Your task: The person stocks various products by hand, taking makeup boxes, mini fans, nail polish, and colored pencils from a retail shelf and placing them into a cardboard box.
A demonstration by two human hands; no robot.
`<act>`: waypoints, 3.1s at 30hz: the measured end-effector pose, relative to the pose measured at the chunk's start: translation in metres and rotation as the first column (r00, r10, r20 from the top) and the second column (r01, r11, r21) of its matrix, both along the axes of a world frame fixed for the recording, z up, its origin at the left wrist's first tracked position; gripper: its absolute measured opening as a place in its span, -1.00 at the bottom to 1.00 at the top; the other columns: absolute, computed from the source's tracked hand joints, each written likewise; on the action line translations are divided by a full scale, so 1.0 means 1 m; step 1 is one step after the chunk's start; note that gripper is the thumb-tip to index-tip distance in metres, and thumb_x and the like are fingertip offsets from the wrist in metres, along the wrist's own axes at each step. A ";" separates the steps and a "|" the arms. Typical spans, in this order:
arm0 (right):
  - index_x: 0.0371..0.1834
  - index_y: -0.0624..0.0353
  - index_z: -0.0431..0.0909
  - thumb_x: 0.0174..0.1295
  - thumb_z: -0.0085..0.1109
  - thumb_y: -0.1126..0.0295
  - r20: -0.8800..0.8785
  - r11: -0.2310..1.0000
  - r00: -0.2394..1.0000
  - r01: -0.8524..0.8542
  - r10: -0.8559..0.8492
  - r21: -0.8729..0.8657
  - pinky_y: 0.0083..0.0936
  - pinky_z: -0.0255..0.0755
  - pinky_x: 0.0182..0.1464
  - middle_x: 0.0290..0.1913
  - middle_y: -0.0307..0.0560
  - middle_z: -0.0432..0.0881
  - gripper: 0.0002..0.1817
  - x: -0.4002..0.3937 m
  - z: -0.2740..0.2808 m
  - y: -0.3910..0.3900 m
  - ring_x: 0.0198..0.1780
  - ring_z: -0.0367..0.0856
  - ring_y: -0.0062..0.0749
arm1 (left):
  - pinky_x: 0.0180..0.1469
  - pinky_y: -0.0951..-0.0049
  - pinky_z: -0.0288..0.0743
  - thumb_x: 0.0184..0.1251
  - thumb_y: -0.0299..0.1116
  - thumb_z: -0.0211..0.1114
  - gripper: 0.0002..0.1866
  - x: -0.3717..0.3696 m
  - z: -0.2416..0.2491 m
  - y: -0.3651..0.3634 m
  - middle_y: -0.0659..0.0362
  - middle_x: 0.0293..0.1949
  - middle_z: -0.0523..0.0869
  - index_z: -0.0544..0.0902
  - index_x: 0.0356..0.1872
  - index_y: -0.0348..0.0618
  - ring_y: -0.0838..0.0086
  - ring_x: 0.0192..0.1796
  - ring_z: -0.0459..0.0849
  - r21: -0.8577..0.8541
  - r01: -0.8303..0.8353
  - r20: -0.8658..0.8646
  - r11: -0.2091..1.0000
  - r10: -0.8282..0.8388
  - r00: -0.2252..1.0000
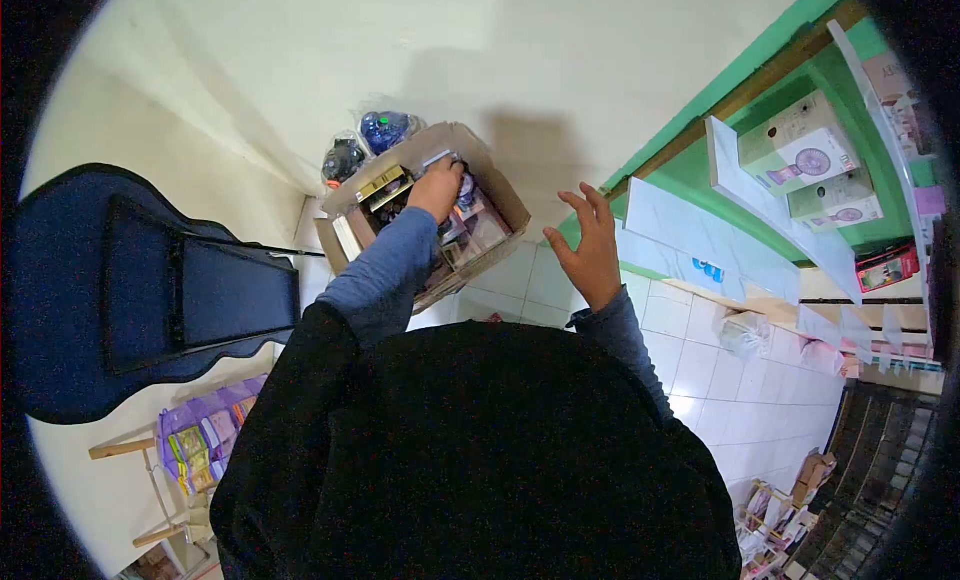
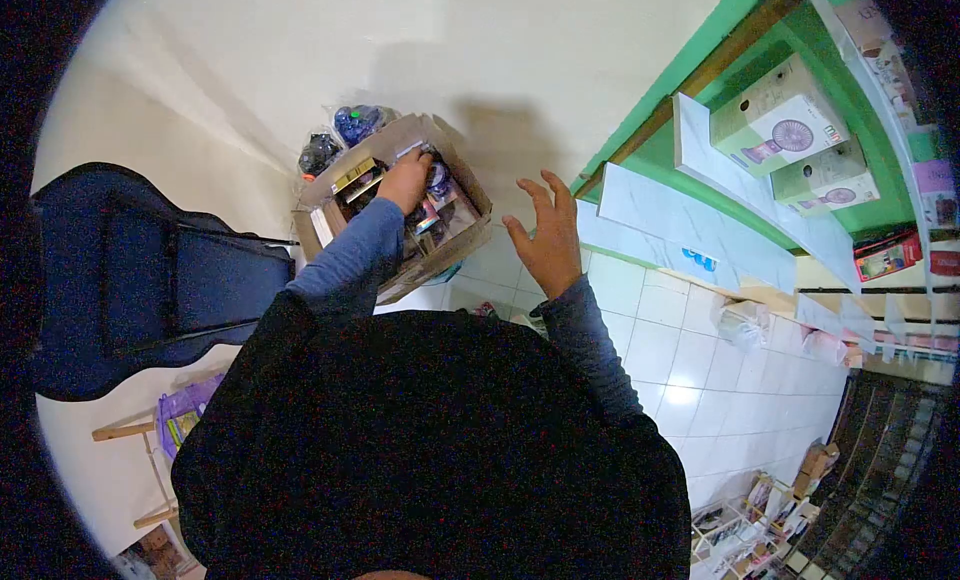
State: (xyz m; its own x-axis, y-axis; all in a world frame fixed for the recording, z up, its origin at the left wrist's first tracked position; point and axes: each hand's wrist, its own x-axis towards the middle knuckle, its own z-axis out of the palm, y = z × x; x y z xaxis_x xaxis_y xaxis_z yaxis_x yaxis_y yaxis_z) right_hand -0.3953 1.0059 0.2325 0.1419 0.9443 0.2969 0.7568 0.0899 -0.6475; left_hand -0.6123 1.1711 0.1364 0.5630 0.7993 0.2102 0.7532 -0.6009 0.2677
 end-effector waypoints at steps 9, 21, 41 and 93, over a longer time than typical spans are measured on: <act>0.14 0.08 0.41 0.02 0.31 0.32 -0.023 0.999 0.999 0.042 -0.042 -0.012 -0.16 0.15 0.31 0.27 0.14 0.25 -0.45 0.007 -0.005 -0.006 0.29 0.22 0.06 | -0.17 0.18 0.56 0.17 -0.50 0.05 -0.83 0.003 0.011 0.001 -0.09 -0.26 0.61 0.51 -0.23 -0.27 0.05 -0.15 0.64 -0.109 0.050 -0.221 0.993 -0.073 0.973; -0.02 0.14 0.49 0.06 0.26 0.35 -0.152 0.996 0.985 0.084 -0.082 0.009 -0.27 0.33 0.15 0.03 0.10 0.48 -0.62 0.057 -0.021 -0.038 0.09 0.45 -0.05 | -0.11 0.10 0.51 0.18 -0.48 0.01 -0.81 0.008 0.014 0.002 -0.12 -0.21 0.62 0.52 -0.21 -0.23 0.00 -0.11 0.62 -0.096 0.112 -0.173 0.989 -0.127 0.977; 0.20 0.14 0.33 -0.12 0.41 0.09 0.093 0.618 0.711 0.661 -0.697 -0.424 -0.22 0.33 0.19 0.05 0.22 0.49 -0.21 0.381 -0.242 -0.164 0.12 0.41 0.10 | -0.30 0.32 0.43 0.10 -0.44 0.32 -0.82 0.150 0.146 -0.185 0.05 -0.39 0.61 0.56 -0.28 -0.20 0.16 -0.34 0.58 -0.146 0.275 0.165 0.950 -0.250 0.954; 0.16 0.02 0.43 0.14 0.05 0.01 0.389 0.819 0.865 0.457 -0.318 -0.347 -0.12 0.21 0.26 0.20 -0.03 0.46 -0.46 0.452 -0.316 -0.057 0.25 0.36 -0.06 | -0.33 0.27 0.49 0.06 -0.38 0.37 -0.74 0.189 0.123 -0.219 0.02 -0.35 0.63 0.57 -0.22 -0.18 0.13 -0.35 0.63 -0.175 0.119 -0.001 0.977 -0.121 0.993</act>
State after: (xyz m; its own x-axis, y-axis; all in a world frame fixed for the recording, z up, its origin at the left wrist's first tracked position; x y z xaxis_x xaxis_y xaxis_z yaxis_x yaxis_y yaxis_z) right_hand 0.0564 0.9484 -0.0839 0.4926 0.8701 -0.0190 0.8302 -0.4763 -0.2897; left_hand -0.4235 0.9523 0.2593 0.6587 0.7495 0.0663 0.6822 -0.6320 0.3677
